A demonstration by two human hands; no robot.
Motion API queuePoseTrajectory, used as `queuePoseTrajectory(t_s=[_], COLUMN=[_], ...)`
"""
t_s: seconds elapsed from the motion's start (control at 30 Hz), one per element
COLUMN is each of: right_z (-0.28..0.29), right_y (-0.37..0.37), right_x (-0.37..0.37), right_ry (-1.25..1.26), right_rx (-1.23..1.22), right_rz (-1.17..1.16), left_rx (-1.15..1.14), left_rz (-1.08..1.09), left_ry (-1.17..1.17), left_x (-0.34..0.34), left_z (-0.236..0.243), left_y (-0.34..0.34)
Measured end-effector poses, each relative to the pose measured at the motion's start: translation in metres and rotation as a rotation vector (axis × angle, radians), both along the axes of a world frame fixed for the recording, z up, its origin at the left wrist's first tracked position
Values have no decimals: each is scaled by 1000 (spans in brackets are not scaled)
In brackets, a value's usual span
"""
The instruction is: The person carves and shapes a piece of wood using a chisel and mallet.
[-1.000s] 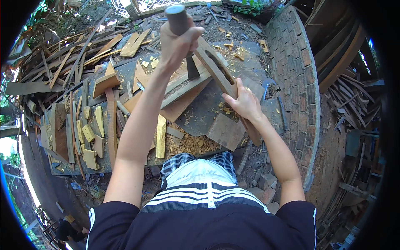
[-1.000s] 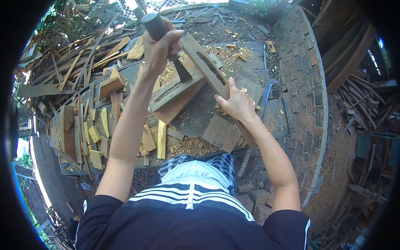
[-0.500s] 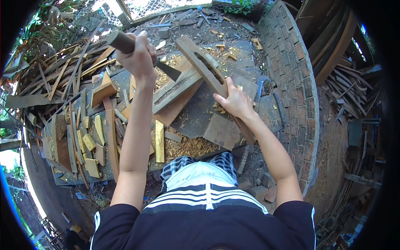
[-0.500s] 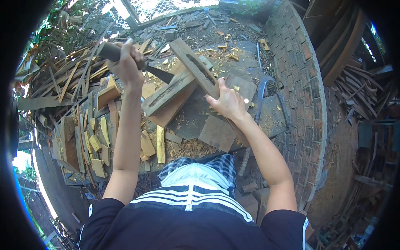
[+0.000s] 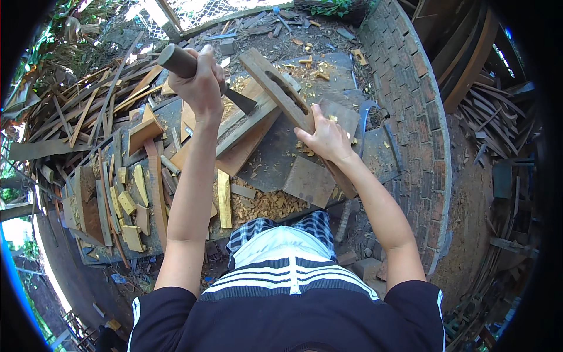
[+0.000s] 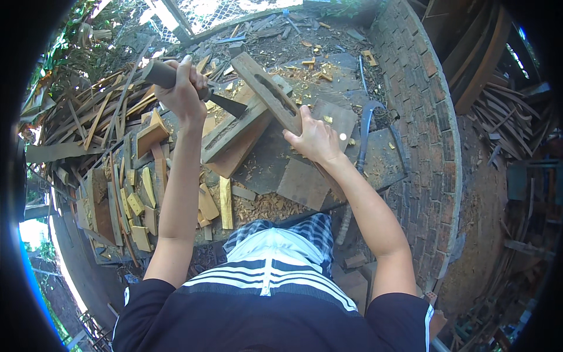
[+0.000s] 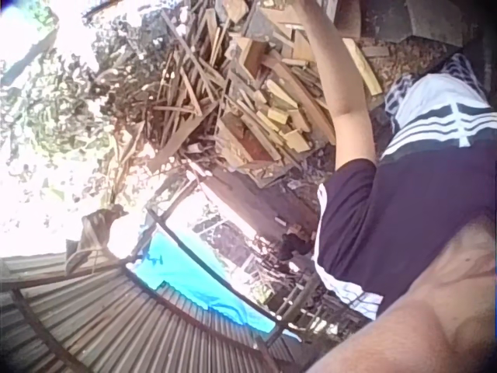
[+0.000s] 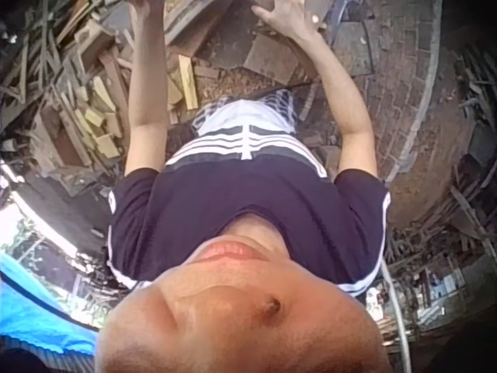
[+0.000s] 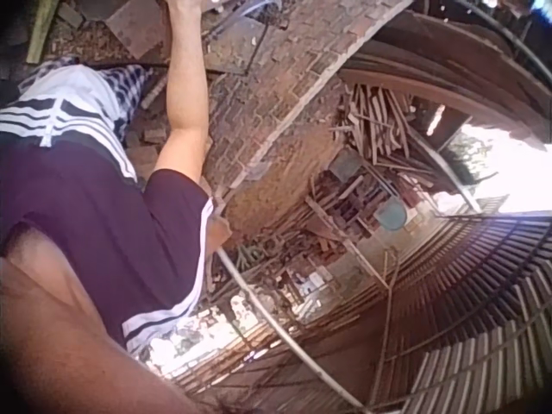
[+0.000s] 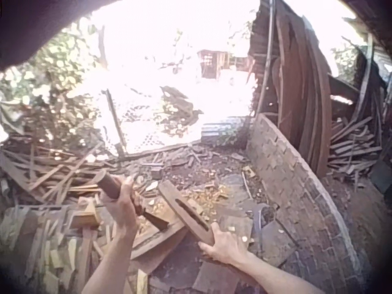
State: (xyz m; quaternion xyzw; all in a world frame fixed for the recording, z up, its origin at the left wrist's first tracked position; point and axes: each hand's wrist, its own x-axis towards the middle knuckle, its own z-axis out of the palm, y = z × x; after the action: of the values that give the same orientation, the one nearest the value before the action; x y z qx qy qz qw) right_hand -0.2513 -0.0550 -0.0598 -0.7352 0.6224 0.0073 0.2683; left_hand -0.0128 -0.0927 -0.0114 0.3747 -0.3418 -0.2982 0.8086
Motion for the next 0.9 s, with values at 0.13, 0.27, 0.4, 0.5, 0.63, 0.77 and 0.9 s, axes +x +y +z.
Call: queuePoseTrajectory(t_s=[0.13, 0.27, 0.4, 0.5, 0.63, 0.77, 0.9], right_z=[-3, -7, -7, 78, 164, 175, 204], right_y=[1, 3, -10, -4, 14, 31, 36], right_x=[-2, -1, -9, 0, 24, 27, 24], right_ry=[-13, -53, -374, -653, -881, -559, -258], right_rx=[-32, -113, -67, -54, -294, -541, -413], right_rz=[0, 7, -51, -45, 218, 401, 452], left_rx=[-38, -34, -63, -36, -2, -85, -217], left_rz=[-27, 20, 39, 28, 56, 161, 8], left_ry=[-7, -25, -111, -90, -183, -312, -59], left_x=[-1, -5, -15, -23, -17, -34, -40], left_z=[0, -1, -2, -4, -15, -14, -19], left_y=[1, 5, 10, 14, 15, 16, 14])
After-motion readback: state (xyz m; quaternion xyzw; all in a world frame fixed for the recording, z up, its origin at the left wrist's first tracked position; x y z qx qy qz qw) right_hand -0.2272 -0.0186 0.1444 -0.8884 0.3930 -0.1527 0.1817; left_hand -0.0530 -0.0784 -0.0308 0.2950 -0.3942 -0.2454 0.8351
